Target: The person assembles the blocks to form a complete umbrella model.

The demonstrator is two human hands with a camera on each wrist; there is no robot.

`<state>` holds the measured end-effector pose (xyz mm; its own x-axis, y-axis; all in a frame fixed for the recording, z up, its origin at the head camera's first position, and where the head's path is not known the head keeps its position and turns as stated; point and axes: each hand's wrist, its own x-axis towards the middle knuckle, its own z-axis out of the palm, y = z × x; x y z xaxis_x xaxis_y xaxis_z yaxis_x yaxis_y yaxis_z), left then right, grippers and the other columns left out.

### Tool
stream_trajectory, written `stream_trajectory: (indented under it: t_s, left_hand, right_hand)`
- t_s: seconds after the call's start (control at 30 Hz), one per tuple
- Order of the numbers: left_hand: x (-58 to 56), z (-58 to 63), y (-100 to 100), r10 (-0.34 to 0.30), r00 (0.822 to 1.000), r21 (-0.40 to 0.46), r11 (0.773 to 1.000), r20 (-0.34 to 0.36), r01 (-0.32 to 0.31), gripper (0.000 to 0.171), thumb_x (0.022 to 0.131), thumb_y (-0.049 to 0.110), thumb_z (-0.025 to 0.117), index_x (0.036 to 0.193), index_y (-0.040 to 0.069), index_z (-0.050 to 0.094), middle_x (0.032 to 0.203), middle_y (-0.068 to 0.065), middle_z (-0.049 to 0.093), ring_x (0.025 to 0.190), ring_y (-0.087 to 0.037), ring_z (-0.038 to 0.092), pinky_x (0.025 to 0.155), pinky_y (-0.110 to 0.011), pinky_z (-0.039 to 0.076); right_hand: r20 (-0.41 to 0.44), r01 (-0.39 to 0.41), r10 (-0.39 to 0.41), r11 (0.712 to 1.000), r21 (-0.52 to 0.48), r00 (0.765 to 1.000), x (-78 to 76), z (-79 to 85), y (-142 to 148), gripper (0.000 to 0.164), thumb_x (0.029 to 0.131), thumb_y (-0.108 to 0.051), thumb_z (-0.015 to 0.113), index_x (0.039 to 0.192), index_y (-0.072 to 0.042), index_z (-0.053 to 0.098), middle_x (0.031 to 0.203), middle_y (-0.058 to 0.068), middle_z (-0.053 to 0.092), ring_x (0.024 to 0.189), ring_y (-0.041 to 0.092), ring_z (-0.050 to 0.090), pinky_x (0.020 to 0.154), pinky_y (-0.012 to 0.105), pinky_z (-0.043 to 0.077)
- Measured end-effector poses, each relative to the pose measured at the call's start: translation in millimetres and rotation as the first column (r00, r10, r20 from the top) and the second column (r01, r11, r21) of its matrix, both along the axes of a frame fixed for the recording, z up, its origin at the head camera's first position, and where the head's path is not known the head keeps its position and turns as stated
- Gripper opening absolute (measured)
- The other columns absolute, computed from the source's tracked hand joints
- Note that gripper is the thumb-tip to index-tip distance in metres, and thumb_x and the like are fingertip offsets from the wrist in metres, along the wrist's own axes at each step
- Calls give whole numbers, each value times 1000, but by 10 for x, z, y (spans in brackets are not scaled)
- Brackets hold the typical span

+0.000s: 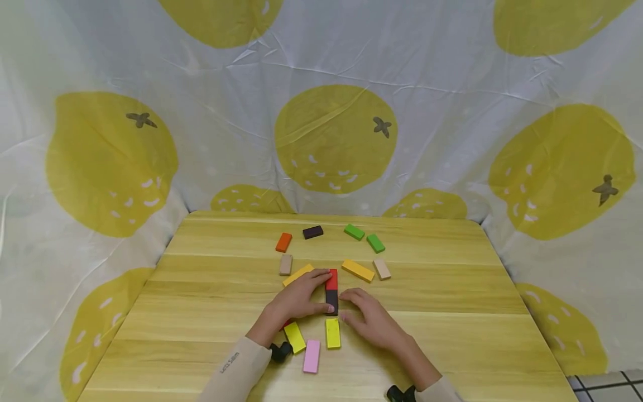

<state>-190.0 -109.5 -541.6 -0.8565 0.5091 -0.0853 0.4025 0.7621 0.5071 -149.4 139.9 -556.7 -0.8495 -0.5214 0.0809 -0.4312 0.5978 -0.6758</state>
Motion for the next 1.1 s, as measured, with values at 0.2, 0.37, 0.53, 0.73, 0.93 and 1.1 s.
stream_trajectory:
  t_s: [0.2, 0.37, 0.53, 0.73, 0.93, 1.1]
  left_hand:
    - [-11, -2, 8, -6, 1000, -2, 1000, -7, 6, 86, 89, 60, 73, 158, 20, 44, 164, -1, 40, 150, -27, 42, 120, -48, 40]
    - [-10, -9, 12, -11, 1000, -6, 1000, -14, 11, 86, 88, 60, 74, 158, 20, 44, 164, -1, 41, 149, -27, 42, 120, -47, 40]
    - [-5, 5, 5, -6, 1000, 7, 1000, -14, 6, 84, 88, 57, 77, 157, 18, 46, 163, -2, 42, 148, -29, 44, 119, -49, 41]
    - [-6, 22, 1, -1, 1000, 34, 999, -5, 1, 84, 88, 55, 78, 156, 16, 48, 162, -4, 43, 148, -30, 44, 118, -50, 41]
    - [-13, 18, 4, 1, 1000, 27, 1000, 0, -1, 84, 87, 57, 77, 156, 17, 47, 163, -3, 43, 148, -30, 43, 118, -51, 41]
    - [-9, 14, 1, 5, 1000, 28, 1000, 0, -5, 85, 87, 57, 77, 156, 18, 47, 162, -3, 43, 148, -30, 43, 119, -50, 41]
  right_hand:
    - [14, -55, 55, 998, 16, 998, 160, 19, 9, 41, 99, -40, 69, 137, -25, 63, 141, -10, 56, 134, 15, 54, 114, 47, 47]
    - [0, -98, 98, 994, 40, 995, 244, 6, -2, 44, 97, -45, 70, 136, -26, 63, 141, -11, 55, 133, 13, 53, 113, 44, 48]
    - [-14, -106, 107, 993, 44, 994, 290, 11, -37, 47, 94, -44, 74, 135, -23, 65, 141, -9, 56, 133, 13, 53, 113, 44, 48]
    - [-31, -81, 82, 996, 47, 996, 324, -35, -72, 45, 94, -43, 75, 132, -20, 68, 141, -9, 55, 131, 13, 54, 112, 42, 49]
    - [-46, -55, 56, 998, 35, 997, 330, -72, -96, 44, 94, -43, 75, 130, -21, 68, 138, -12, 55, 129, 11, 55, 110, 41, 50]
    - [-55, -41, 42, 999, 27, 998, 332, -86, -107, 44, 93, -44, 76, 130, -21, 68, 136, -12, 55, 127, 10, 55, 109, 40, 51]
